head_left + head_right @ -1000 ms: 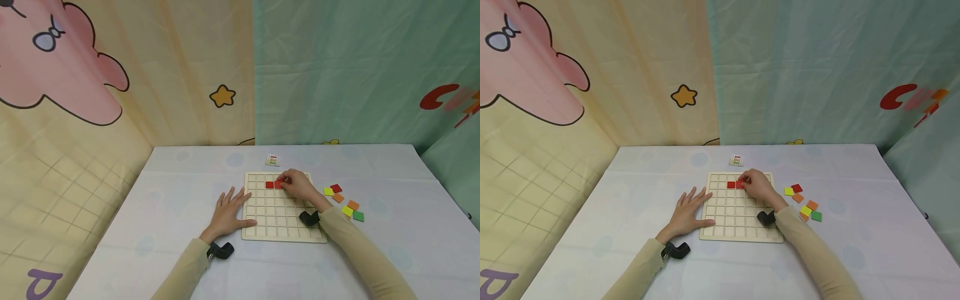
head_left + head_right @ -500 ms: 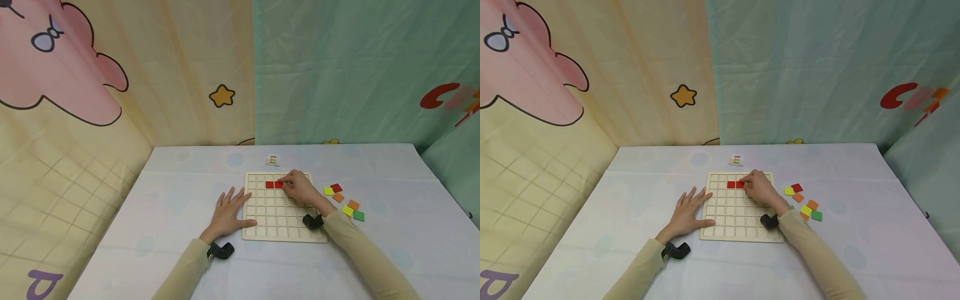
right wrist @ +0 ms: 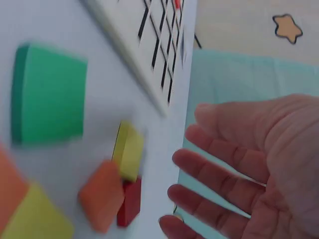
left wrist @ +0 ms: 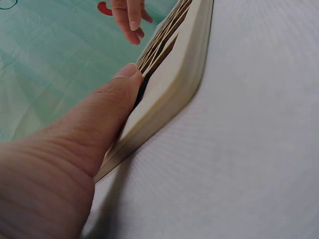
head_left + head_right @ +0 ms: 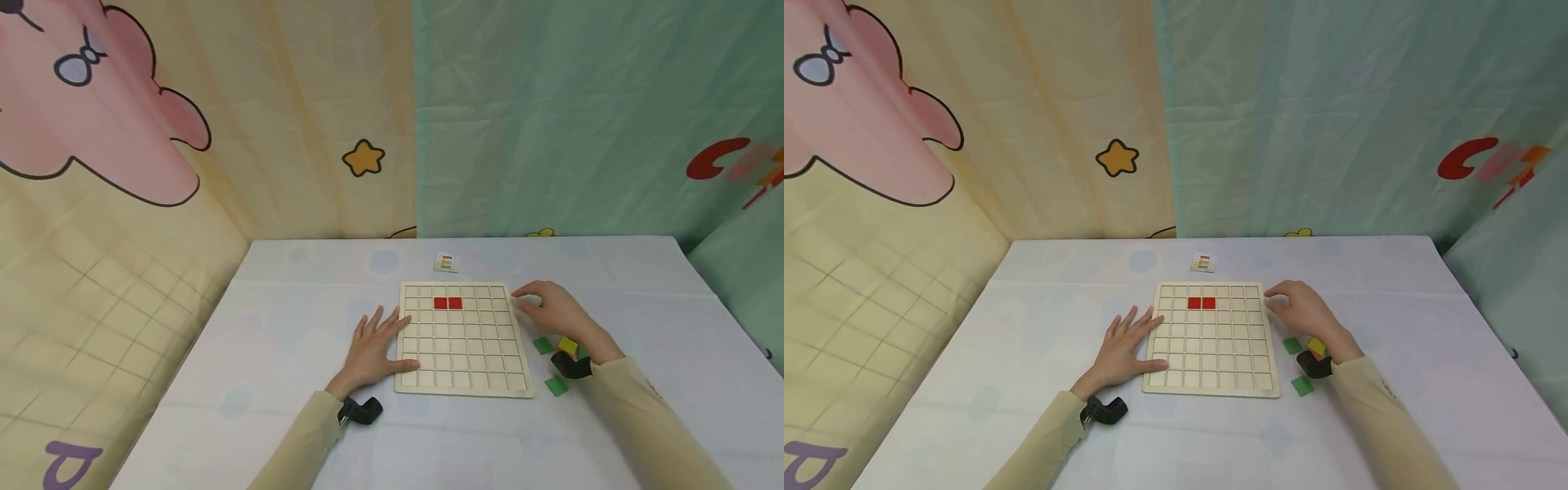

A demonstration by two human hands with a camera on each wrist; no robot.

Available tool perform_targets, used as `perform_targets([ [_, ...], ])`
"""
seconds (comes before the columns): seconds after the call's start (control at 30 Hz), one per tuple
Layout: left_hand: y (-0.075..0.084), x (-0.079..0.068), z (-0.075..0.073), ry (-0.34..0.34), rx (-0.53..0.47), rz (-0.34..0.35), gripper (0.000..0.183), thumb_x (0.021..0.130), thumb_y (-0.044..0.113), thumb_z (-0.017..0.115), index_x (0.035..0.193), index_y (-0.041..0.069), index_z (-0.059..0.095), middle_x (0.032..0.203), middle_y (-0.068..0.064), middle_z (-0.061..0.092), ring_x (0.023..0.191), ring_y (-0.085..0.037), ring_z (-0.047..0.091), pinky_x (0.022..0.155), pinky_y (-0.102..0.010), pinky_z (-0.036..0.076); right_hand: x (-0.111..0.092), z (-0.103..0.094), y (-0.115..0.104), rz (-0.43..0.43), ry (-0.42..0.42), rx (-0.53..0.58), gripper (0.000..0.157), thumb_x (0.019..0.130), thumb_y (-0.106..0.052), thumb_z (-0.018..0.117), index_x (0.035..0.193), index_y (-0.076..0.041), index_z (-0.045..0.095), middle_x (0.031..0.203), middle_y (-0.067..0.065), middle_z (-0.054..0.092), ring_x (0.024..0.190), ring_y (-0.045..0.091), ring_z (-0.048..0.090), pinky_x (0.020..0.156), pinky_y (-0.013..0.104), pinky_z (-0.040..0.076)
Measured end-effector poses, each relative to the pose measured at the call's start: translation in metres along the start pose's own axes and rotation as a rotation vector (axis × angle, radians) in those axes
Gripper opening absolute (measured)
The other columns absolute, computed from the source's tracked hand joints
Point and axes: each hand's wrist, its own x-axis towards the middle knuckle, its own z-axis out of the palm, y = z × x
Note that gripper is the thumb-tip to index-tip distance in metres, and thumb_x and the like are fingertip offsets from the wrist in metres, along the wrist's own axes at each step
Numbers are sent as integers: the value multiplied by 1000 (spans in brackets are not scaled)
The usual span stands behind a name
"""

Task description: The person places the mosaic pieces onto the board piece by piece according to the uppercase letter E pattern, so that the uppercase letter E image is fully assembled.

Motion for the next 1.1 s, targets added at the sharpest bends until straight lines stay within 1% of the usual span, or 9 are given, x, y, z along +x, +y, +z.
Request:
perform_targets([
  [0.1, -1, 1, 2, -1, 6, -4, 89, 76, 67, 63, 148, 23, 35, 156, 0, 20, 143, -29, 4, 112, -49, -2, -9, -12, 12, 107, 9, -51, 31, 94, -19, 61, 116, 3, 65, 118, 24, 58, 94, 36, 60, 78, 49, 49],
  [0.2, -3, 0, 4, 2, 3, -7, 89, 76, 67, 63, 148, 23, 35, 156, 1, 20, 143, -28, 3, 112, -48, -2, -13, -19, 21, 223, 11, -99, 31, 91, -25, 63, 108, 2, 65, 105, 21, 61, 84, 31, 59, 69, 43, 50],
  [0.3, -3, 0, 5, 9, 2, 1, 89, 76, 67, 63, 148, 23, 36, 156, 0, 20, 143, -28, 4, 112, -49, -1, -16, -23, 27, 328, -7, -123, 37, 88, -33, 66, 98, 2, 60, 90, 16, 60, 71, 25, 53, 59, 35, 45],
  [0.37, -3, 0, 5, 11, -2, 8, 89, 76, 67, 63, 148, 22, 36, 155, -1, 21, 143, -29, 4, 111, -49, -1, -17, -24, 30, 361, -34, -122, 42, 87, -37, 67, 96, 2, 57, 87, 15, 60, 68, 23, 52, 56, 33, 43],
  [0.53, -2, 0, 4, 12, -5, 17, 88, 76, 66, 64, 147, 20, 38, 155, -3, 22, 143, -31, 6, 111, -51, 0, -16, -22, 34, 377, -56, -116, 44, 88, -40, 66, 94, 2, 56, 86, 14, 61, 66, 22, 53, 55, 33, 41],
  [0.73, 0, 1, 2, 5, 4, 10, 88, 77, 65, 64, 148, 21, 37, 155, -2, 21, 143, -30, 5, 111, -50, -1, -8, -17, 36, 333, -28, -70, 26, 91, -31, 64, 98, -6, 62, 86, 9, 62, 65, 20, 52, 55, 32, 40],
  [0.83, 0, 1, 2, 1, 7, 14, 88, 77, 65, 64, 148, 21, 36, 155, -2, 21, 143, -31, 5, 111, -51, 0, -7, -16, 38, 326, -30, -50, 21, 92, -28, 63, 100, -9, 65, 89, 9, 62, 66, 20, 52, 55, 30, 40],
  [0.97, 1, 1, 1, -5, 5, 8, 87, 78, 65, 64, 148, 21, 36, 156, -2, 20, 143, -30, 4, 111, -50, -1, -7, -17, 37, 328, -21, -47, 25, 90, -33, 65, 95, -8, 66, 87, 9, 62, 67, 20, 51, 54, 29, 40],
  [1.1, 1, 0, 0, -2, -2, 4, 86, 78, 64, 64, 148, 22, 36, 155, -2, 21, 143, -29, 5, 112, -50, -1, -5, -16, 32, 339, -8, -79, 36, 86, -40, 68, 85, -5, 59, 71, 3, 58, 60, 19, 49, 53, 30, 38],
])
